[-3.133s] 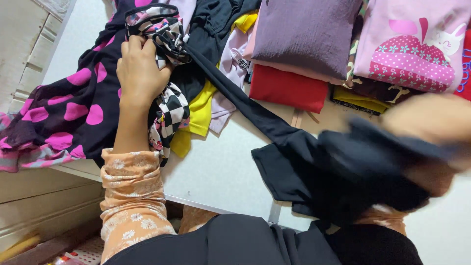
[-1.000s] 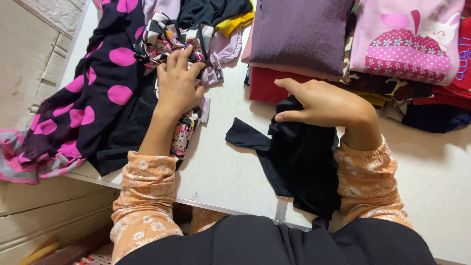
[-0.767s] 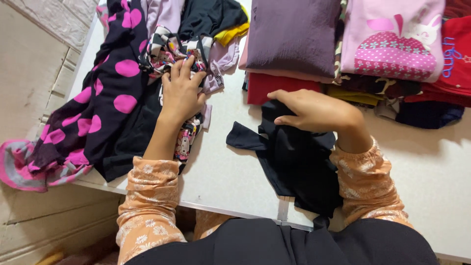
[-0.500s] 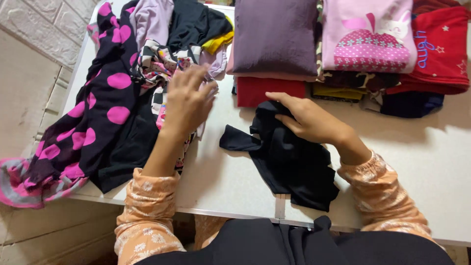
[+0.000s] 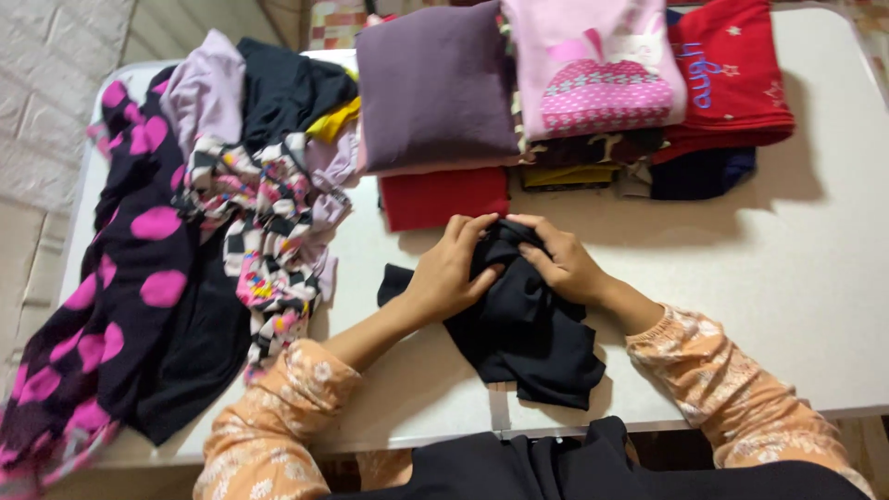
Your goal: Folding various pieces of clothing and stacking them neatly on a table
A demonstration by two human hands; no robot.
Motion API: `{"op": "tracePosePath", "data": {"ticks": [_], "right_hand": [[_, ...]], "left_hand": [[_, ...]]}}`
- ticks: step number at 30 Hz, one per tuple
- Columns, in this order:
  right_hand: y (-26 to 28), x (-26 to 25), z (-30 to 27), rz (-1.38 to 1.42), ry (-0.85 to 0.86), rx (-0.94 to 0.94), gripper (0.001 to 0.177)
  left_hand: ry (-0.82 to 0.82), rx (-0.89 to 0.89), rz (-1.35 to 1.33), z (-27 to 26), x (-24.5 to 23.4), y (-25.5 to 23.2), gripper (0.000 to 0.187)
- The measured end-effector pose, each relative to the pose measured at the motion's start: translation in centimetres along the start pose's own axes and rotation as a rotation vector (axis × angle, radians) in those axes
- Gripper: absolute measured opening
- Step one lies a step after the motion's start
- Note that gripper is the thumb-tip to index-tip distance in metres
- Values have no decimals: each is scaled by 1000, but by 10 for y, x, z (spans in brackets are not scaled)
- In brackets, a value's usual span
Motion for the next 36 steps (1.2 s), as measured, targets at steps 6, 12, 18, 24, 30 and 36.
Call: {"op": "tracePosePath", "data": {"ticks": [6, 12, 18, 24, 30, 36], "right_hand": [[14, -4, 3, 94, -38, 3, 44], [7, -3, 2, 173, -40, 26, 36], [-37, -34, 3, 498, -283, 94, 32], [-19, -94, -9, 707, -518, 78, 25], [-33, -168, -42, 843, -702, 50, 33], [-14, -184, -62, 897, -794, 109, 34]], "left_hand": [[-109, -39, 15, -6, 0, 2, 71], [-160, 9, 74, -6, 1, 11, 68], [-265, 234, 192, 0, -27, -8, 42], [-175, 256, 77, -1, -15, 1, 61], [-111, 123, 185, 4, -41, 19, 44], [-316, 92, 83, 9, -134, 9, 23]]}}
Point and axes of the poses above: each hand's wrist, its own z-axis towards the middle knuckle, its own x-axis out of the palm, y = z × x, the point moved 7 cm from there along z, towards the middle knuckle, and after that the axes turned 4 degrees about -y, right-handed, at the moved point
